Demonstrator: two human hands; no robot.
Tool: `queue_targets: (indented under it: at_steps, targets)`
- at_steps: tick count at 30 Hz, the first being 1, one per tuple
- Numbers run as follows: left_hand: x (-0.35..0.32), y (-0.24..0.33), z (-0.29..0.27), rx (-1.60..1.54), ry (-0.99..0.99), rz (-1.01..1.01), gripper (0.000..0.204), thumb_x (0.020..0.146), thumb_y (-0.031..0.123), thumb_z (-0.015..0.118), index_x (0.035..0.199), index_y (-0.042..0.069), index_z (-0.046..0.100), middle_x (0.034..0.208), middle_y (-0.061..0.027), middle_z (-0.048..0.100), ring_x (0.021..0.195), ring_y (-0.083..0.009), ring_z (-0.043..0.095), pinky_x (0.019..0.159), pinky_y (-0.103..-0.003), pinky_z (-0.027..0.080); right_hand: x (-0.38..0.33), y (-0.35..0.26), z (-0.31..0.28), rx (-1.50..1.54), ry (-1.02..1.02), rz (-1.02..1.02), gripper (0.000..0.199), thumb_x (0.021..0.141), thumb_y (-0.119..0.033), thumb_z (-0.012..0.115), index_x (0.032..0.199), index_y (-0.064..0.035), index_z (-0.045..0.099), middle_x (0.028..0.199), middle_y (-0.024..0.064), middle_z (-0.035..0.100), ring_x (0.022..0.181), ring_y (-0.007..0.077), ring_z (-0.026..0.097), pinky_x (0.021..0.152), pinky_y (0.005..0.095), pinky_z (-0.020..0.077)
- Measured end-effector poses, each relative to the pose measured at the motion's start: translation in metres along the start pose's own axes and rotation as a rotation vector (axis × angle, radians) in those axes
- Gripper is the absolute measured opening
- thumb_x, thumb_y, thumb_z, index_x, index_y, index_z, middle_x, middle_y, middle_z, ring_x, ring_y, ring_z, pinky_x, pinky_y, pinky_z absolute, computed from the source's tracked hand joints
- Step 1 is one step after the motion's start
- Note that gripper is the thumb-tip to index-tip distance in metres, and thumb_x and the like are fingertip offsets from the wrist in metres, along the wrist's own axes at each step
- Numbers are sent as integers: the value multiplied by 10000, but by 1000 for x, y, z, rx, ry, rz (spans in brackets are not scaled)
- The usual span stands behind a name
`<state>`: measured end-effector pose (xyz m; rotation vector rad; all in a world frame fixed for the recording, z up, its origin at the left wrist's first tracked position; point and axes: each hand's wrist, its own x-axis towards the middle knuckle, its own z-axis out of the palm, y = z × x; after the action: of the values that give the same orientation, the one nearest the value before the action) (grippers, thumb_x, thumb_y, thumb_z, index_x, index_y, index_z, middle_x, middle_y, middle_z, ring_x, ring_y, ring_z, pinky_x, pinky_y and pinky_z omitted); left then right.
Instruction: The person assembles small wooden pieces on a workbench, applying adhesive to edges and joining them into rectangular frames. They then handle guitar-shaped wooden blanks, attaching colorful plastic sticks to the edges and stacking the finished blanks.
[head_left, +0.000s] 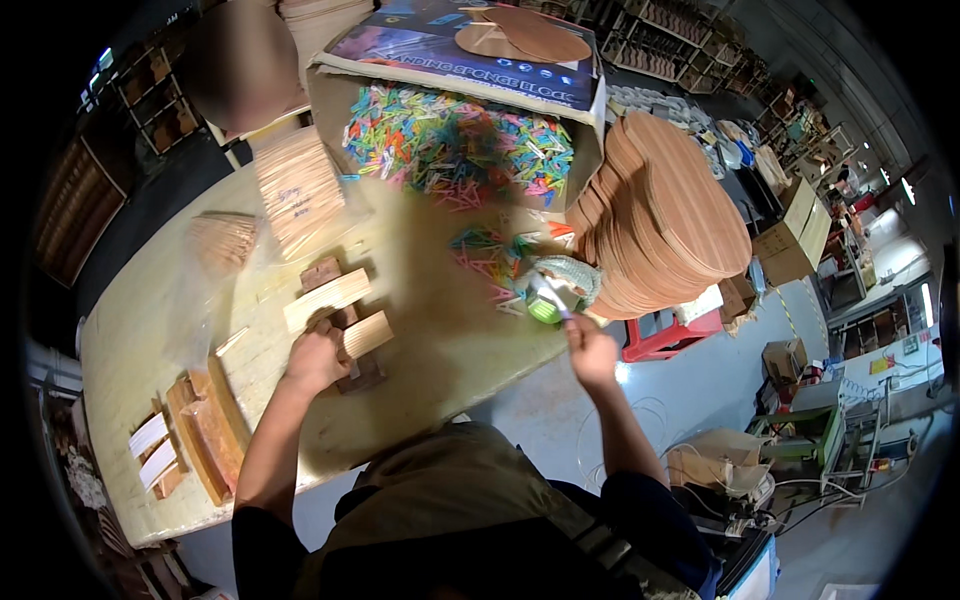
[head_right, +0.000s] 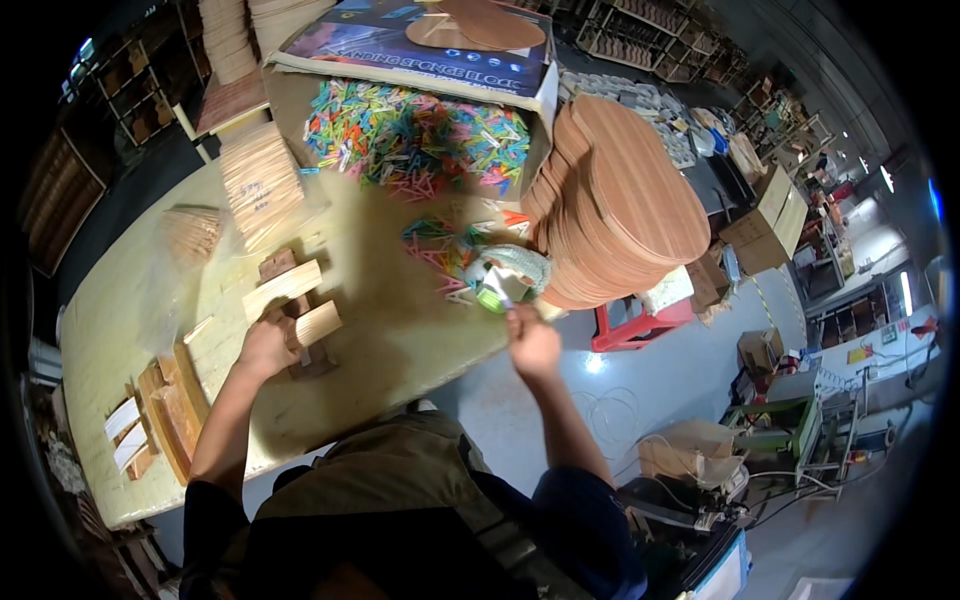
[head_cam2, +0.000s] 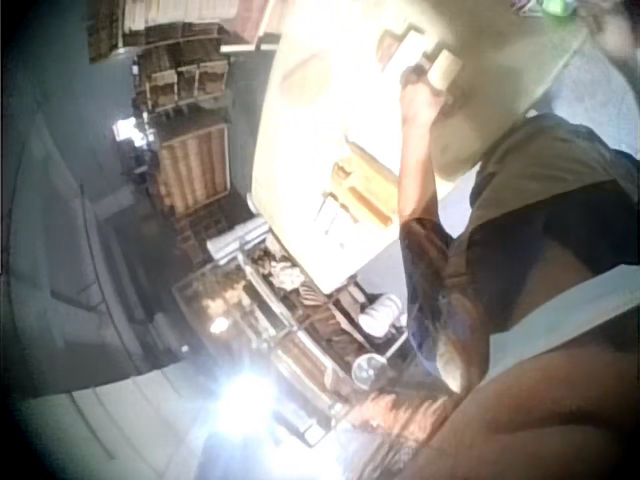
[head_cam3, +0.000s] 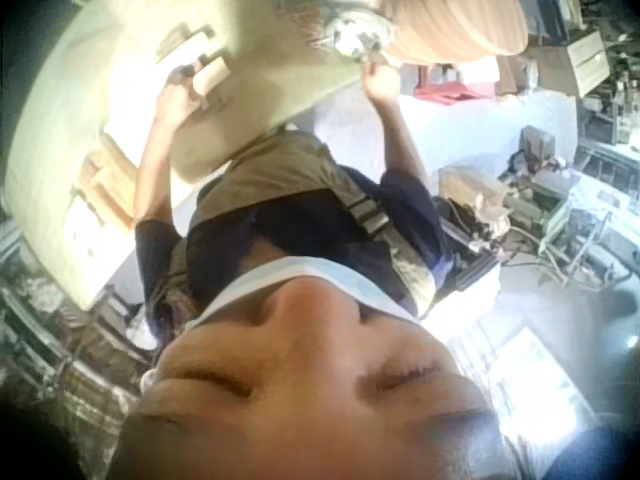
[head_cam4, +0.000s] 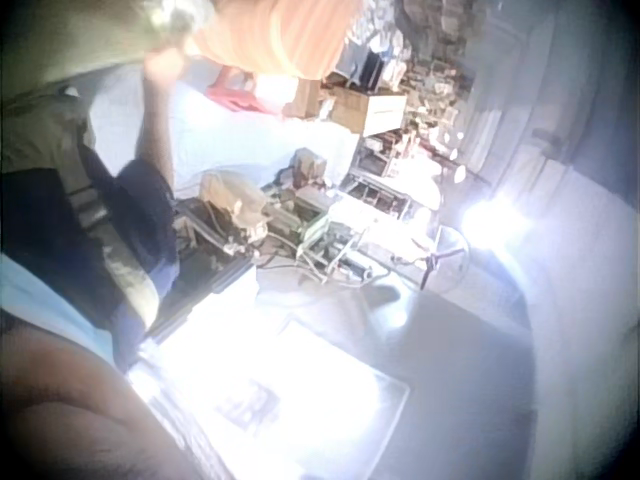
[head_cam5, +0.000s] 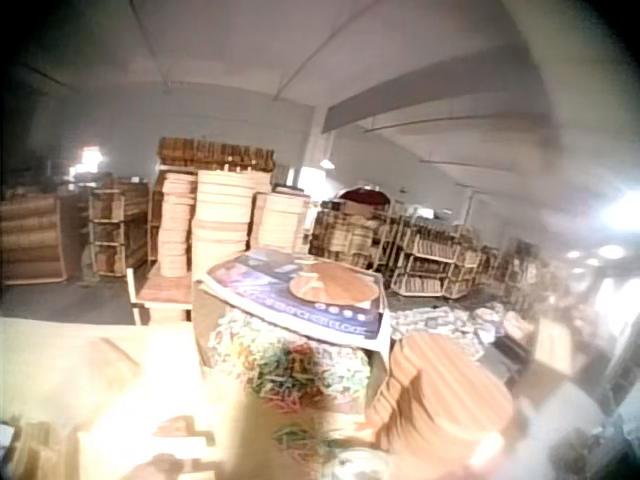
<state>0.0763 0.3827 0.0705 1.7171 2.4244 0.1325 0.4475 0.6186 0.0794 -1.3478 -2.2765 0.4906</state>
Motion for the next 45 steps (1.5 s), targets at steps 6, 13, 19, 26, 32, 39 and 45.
queue_targets:
  at_steps: [6,13,19,26,32,39,45]
  targets:
    - [7,35,-2,-352,225,3,347,680,141,699,978,11,578,937,-142,579,920,-291,594,837,-370,493,7,34,-37,-446,80,-184,147,844,-177,580,931,-80,649,866,123,659,762,313,661,626,411,531]
    - [23,95,47,-1791,-52,-208,359,924,338,510,1073,17,573,895,-41,599,778,-162,572,693,-287,474,28,29,-34,-717,-180,-212,139,782,-111,578,832,-56,696,764,141,667,719,282,670,633,383,542]
    - [21,109,52,-2033,-235,-376,398,939,403,464,1094,51,568,858,-66,600,725,-177,592,618,-303,508,41,36,-49,-449,-234,-9,218,807,-206,591,787,-31,720,803,189,685,763,349,681,716,431,551]
    - [31,125,57,-2260,-343,-300,384,953,364,410,1160,70,543,925,-71,584,741,-197,563,621,-320,512,40,42,-32,-352,-255,-49,244,824,-269,615,813,-49,722,815,197,679,782,388,662,756,449,540]
    - [44,144,59,-2377,-473,-274,407,954,397,422,1145,60,548,917,-84,580,732,-194,553,608,-314,504,42,34,-30,-273,-264,37,216,838,-272,624,854,-87,733,855,192,679,841,369,655,784,460,524]
    - [59,168,52,-2406,-613,-303,445,927,441,478,1078,30,556,879,-92,576,713,-191,556,584,-299,500,46,69,-21,384,-426,280,250,855,-291,676,877,-45,718,669,80,630,538,167,572,551,295,462]
    - [81,192,58,-2623,-827,-330,512,897,473,518,1060,-12,547,841,-83,560,663,-182,504,566,-279,456,13,27,-36,709,-431,288,223,899,-243,660,884,-22,685,638,19,572,520,95,494,486,233,379]
